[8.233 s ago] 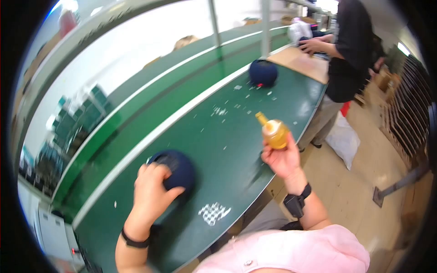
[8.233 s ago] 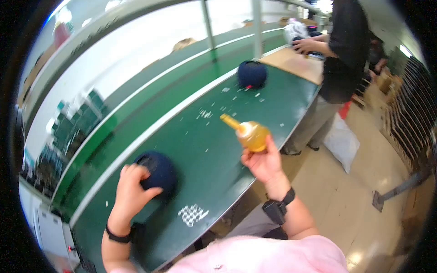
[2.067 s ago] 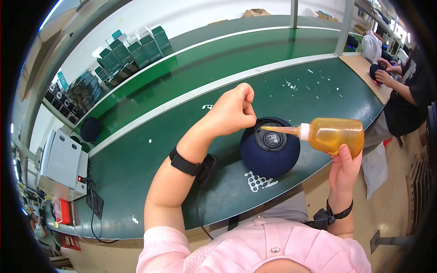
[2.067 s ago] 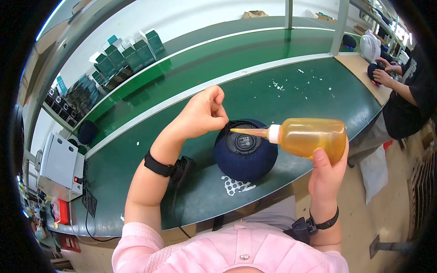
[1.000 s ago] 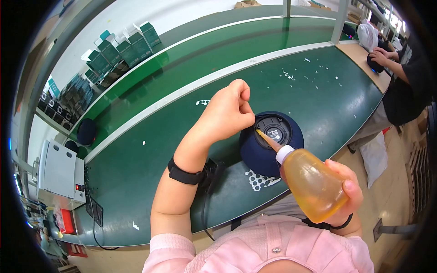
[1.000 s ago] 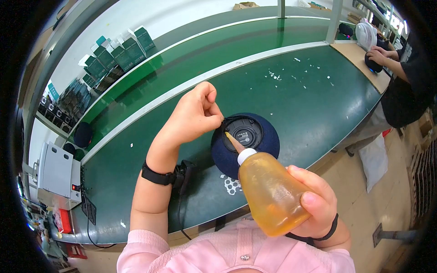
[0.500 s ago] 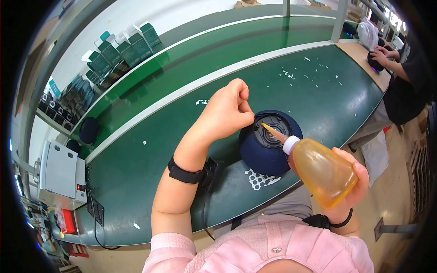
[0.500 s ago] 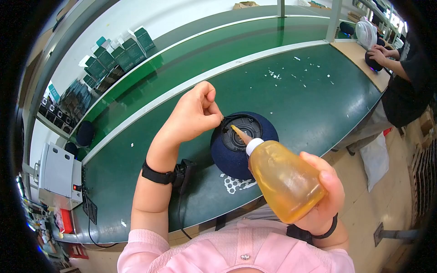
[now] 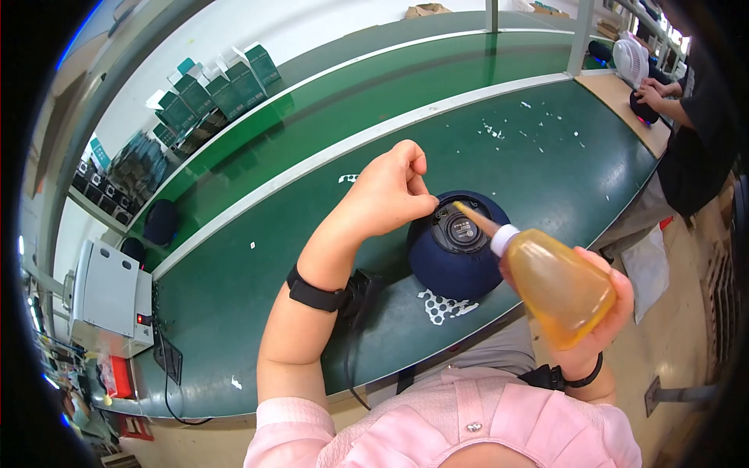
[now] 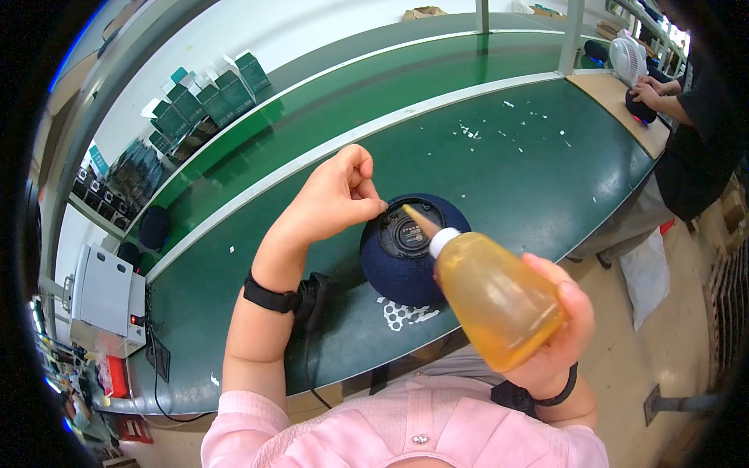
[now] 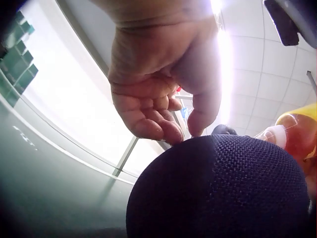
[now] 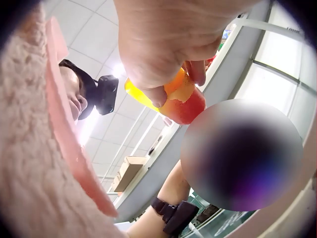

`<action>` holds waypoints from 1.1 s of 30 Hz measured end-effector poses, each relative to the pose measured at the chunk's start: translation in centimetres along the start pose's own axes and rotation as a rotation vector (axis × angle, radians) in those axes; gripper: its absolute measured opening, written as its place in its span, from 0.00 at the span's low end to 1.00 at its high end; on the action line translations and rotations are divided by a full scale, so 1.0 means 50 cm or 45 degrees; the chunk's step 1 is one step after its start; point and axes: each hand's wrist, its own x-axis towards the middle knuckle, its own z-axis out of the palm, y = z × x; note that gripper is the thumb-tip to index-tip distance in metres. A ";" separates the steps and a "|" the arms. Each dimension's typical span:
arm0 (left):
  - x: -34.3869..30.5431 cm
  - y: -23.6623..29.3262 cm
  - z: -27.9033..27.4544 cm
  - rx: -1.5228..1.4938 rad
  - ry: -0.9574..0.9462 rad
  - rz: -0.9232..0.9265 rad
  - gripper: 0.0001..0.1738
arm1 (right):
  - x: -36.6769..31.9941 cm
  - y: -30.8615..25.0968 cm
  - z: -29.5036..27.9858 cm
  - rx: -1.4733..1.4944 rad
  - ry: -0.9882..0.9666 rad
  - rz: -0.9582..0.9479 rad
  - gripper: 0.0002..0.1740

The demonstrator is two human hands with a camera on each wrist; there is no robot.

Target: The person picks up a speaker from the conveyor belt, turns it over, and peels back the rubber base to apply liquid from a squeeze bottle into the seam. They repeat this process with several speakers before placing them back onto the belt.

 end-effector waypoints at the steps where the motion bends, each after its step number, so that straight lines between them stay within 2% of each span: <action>1: 0.001 0.001 -0.001 0.013 -0.017 0.006 0.16 | 0.001 -0.002 -0.001 0.003 0.000 -0.002 0.52; 3: 0.013 0.003 -0.005 0.047 0.045 0.056 0.15 | 0.004 -0.008 -0.006 0.012 0.068 0.021 0.51; 6: 0.046 0.020 -0.011 0.088 0.095 0.150 0.12 | 0.001 -0.003 -0.008 0.018 0.009 -0.011 0.52; 9: 0.083 0.046 -0.004 0.111 -0.244 0.246 0.10 | -0.001 -0.001 -0.007 -0.082 -0.062 -0.055 0.52; 10: 0.093 0.054 -0.001 0.114 -0.241 0.250 0.10 | -0.003 -0.001 -0.007 -0.082 -0.059 -0.060 0.52; 12: 0.105 0.075 0.005 0.354 -0.488 0.258 0.10 | -0.007 0.000 -0.007 -0.116 -0.074 -0.095 0.53; 16: 0.119 0.103 0.015 0.649 -0.623 0.320 0.11 | 0.001 0.007 -0.007 -0.251 -0.047 -0.198 0.51; 25: 0.105 0.098 0.036 0.955 -0.522 0.665 0.12 | 0.016 -0.002 -0.007 -0.246 -0.088 -0.264 0.49; 29: 0.100 0.092 0.023 0.890 -0.503 0.531 0.15 | 0.024 -0.007 -0.007 -0.267 -0.147 -0.284 0.50; 31: 0.092 0.086 0.016 0.630 -0.414 0.384 0.17 | 0.024 -0.007 -0.006 -0.259 -0.156 -0.290 0.50; 32: 0.087 0.079 0.013 0.629 -0.413 0.382 0.17 | 0.024 -0.008 -0.006 -0.236 -0.158 -0.280 0.50; 33: 0.081 0.071 0.010 0.488 -0.365 0.259 0.18 | 0.024 -0.010 -0.006 -0.212 -0.162 -0.270 0.50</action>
